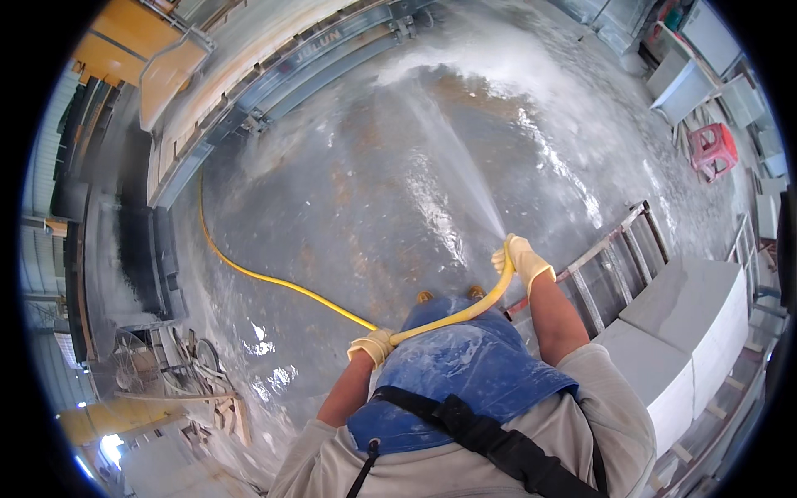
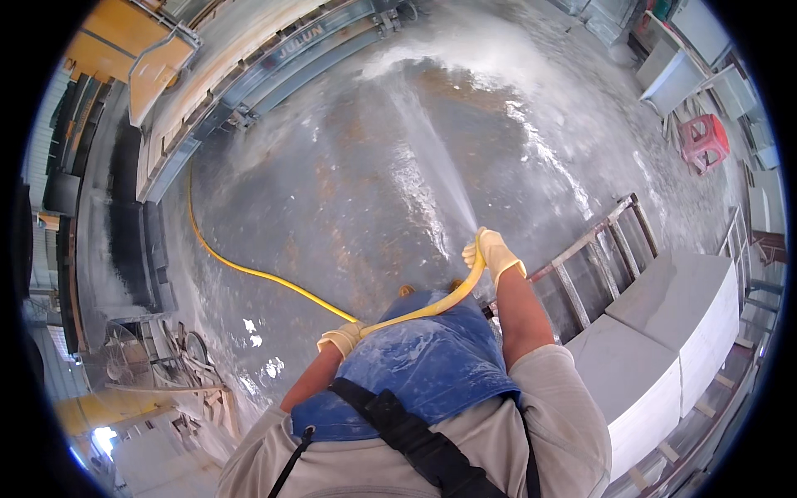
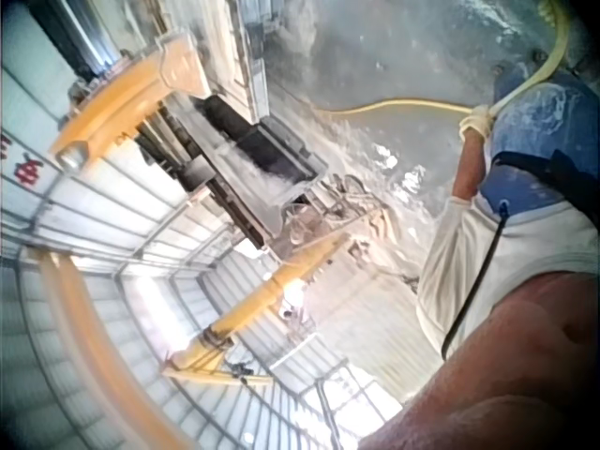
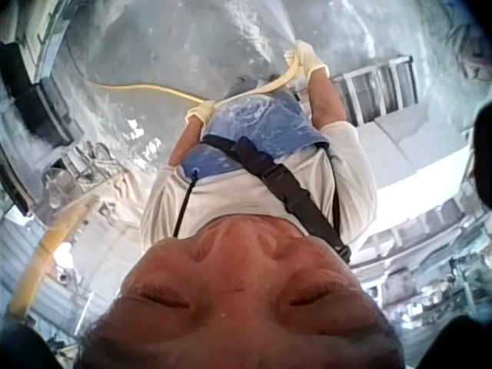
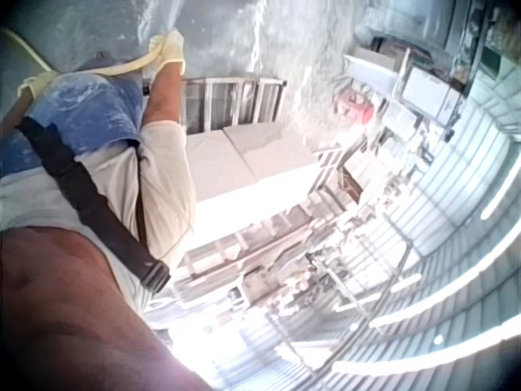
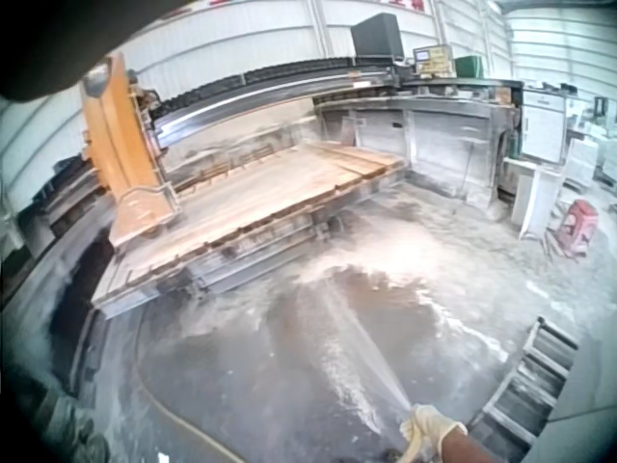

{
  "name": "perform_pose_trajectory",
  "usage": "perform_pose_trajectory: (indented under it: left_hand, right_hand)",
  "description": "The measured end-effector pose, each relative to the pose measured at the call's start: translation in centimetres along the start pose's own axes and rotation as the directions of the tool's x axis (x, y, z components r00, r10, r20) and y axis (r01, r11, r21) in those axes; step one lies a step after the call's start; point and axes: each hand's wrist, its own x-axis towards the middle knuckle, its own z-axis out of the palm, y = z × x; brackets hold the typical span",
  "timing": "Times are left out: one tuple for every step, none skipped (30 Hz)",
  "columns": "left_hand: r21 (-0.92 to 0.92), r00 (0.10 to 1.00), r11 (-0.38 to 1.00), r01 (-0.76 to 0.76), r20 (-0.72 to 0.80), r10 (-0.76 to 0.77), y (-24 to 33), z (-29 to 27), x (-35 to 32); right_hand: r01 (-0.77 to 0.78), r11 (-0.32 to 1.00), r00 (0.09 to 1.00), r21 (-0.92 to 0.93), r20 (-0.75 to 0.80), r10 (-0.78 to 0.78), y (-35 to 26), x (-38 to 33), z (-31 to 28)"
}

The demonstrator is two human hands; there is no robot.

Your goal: The person picks up several large, flat, white stone slabs from a pile on the floor and moves them aside. Then, using a yellow hose, the person sprays water across the dusty concrete floor to clean it, moving the hose in sweeping motions to cover a wide area.

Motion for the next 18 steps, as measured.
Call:
perform_pose_trajectory:
  left_hand:
    - [0.018, 1.000, 1.000, 0.019, -0.004, -0.019, 0.2, 0.0, -0.1]
    - [0.019, 1.000, 1.000, 0.011, -0.006, -0.011, 0.1, 0.2, 0.0]
    - [0.020, 1.000, 1.000, 0.003, -0.007, -0.003, 0.0, 0.4, 0.2]
    - [0.022, 1.000, 1.000, -0.006, -0.008, 0.006, -0.1, 0.5, 0.2]
    - [0.017, 1.000, 1.000, -0.004, -0.014, 0.004, -0.1, 0.7, 0.2]
    - [0.011, 1.000, 1.000, -0.002, -0.019, 0.002, -0.2, 0.9, 0.1]
    - [0.006, 1.000, 1.000, 0.001, -0.024, -0.001, -0.3, 1.0, 0.0]
    - [-0.006, 1.000, 1.000, -0.009, -0.026, 0.009, -0.7, 1.4, 0.1]
    - [-0.019, 0.999, 1.000, -0.019, -0.027, 0.018, -1.2, 1.8, 0.4]
    - [-0.031, 0.999, 0.999, -0.028, -0.029, 0.027, -1.6, 2.3, 0.6]
    - [-0.036, 0.999, 0.999, -0.018, -0.035, 0.017, -1.5, 2.2, 0.4]
    - [-0.041, 0.999, 0.999, -0.007, -0.041, 0.005, -1.4, 2.2, 0.1]
    - [-0.046, 0.999, 0.999, 0.004, -0.046, -0.006, -1.2, 2.1, -0.2]
    - [-0.055, 0.999, 0.998, 0.010, -0.046, -0.013, -0.8, 1.9, -0.6]
    - [-0.063, 0.999, 0.998, 0.017, -0.045, -0.019, -0.2, 1.6, -1.0]
    - [-0.072, 0.999, 0.997, 0.023, -0.044, -0.026, 0.1, 1.3, -1.3]
    - [-0.076, 0.999, 0.997, 0.029, -0.042, -0.032, 0.3, 1.3, -1.5]
    - [-0.079, 0.998, 0.996, 0.035, -0.041, -0.039, 0.4, 1.2, -1.6]
  right_hand:
    - [0.002, 1.000, 1.000, 0.001, 0.001, -0.002, -0.1, 0.1, 0.1]
    - [0.002, 1.000, 1.000, -0.002, 0.007, -0.002, -0.2, 0.2, 0.3]
    - [0.002, 1.000, 1.000, -0.004, 0.013, -0.001, -0.3, 0.2, 0.4]
    - [0.001, 1.000, 1.000, -0.007, 0.019, -0.001, -0.4, 0.2, 0.6]
    - [0.014, 1.000, 1.000, -0.013, 0.022, -0.014, -0.6, -0.1, 0.8]
    - [0.026, 0.999, 0.999, -0.018, 0.025, -0.026, -0.8, -0.5, 1.0]
    - [0.039, 0.999, 0.999, -0.024, 0.027, -0.038, -1.0, -0.9, 1.2]
    - [0.046, 0.998, 0.998, -0.030, 0.033, -0.045, -1.2, -1.1, 1.3]
    - [0.054, 0.998, 0.998, -0.036, 0.039, -0.052, -1.4, -1.2, 1.5]
    - [0.061, 0.997, 0.997, -0.042, 0.045, -0.059, -1.6, -1.3, 1.7]
    - [0.066, 0.997, 0.997, -0.047, 0.051, -0.063, -1.8, -1.3, 1.8]
    - [0.070, 0.996, 0.996, -0.053, 0.057, -0.067, -1.9, -1.2, 1.9]
    - [0.075, 0.995, 0.995, -0.059, 0.062, -0.071, -2.1, -1.2, 2.1]
    - [0.079, 0.995, 0.995, -0.059, 0.063, -0.076, -2.2, -1.3, 2.3]
    - [0.084, 0.995, 0.995, -0.059, 0.064, -0.080, -2.4, -1.5, 2.4]
    - [0.088, 0.994, 0.994, -0.059, 0.064, -0.084, -2.5, -1.6, 2.6]
    - [0.102, 0.992, 0.992, -0.077, 0.076, -0.096, -2.7, -1.7, 2.7]
    - [0.116, 0.989, 0.990, -0.094, 0.089, -0.107, -2.9, -1.8, 2.9]
